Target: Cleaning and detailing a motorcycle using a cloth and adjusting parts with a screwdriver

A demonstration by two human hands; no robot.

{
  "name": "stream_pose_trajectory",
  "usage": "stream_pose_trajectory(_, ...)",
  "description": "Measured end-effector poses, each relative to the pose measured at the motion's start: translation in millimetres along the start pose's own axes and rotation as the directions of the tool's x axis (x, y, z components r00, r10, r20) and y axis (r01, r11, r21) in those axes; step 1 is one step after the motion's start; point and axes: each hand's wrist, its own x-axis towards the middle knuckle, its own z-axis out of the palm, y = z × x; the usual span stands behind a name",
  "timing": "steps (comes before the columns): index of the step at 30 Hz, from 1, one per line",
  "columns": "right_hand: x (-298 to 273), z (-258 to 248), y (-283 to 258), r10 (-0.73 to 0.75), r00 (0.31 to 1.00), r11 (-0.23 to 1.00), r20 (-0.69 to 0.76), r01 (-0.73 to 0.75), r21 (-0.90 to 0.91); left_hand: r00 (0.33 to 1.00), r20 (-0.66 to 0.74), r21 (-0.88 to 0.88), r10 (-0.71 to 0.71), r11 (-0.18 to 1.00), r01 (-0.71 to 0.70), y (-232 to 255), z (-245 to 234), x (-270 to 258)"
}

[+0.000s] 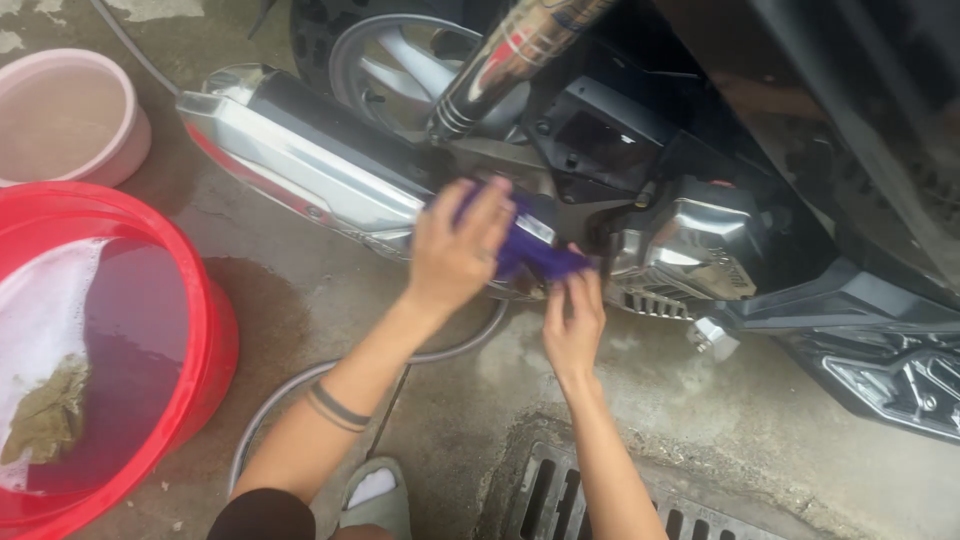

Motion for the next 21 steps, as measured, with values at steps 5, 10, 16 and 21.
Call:
stream_pose_trajectory(5, -19, -5, 1, 0.162, 0.987, 0.983, 0.018, -0.163, 0.09, 0.976, 0.127, -0.043, -0.176, 0.982, 0.183, 13, -9, 27)
stream_pose_trajectory(10, -28, 13, 29, 0.373, 0.927, 0.887, -0.021, -0.35, 0.302, 0.999, 0.044, -0.094, 0.021, 0.995, -0.017, 52, 33, 30)
stream_pose_trajectory(16, -26, -11, 1, 0.343, 0.937, 0.887, -0.063, -0.301, 0.351, 0.934, 0.106, 0.018, -0.342, 0.94, 0.342, 3, -8, 25)
stream_pose_trajectory(21, -49, 17, 27, 0.449, 0.887, 0.833, -0.106, -0.372, 0.409, 0.981, 0.171, -0.054, -0.097, 0.993, 0.107, 63, 28, 20)
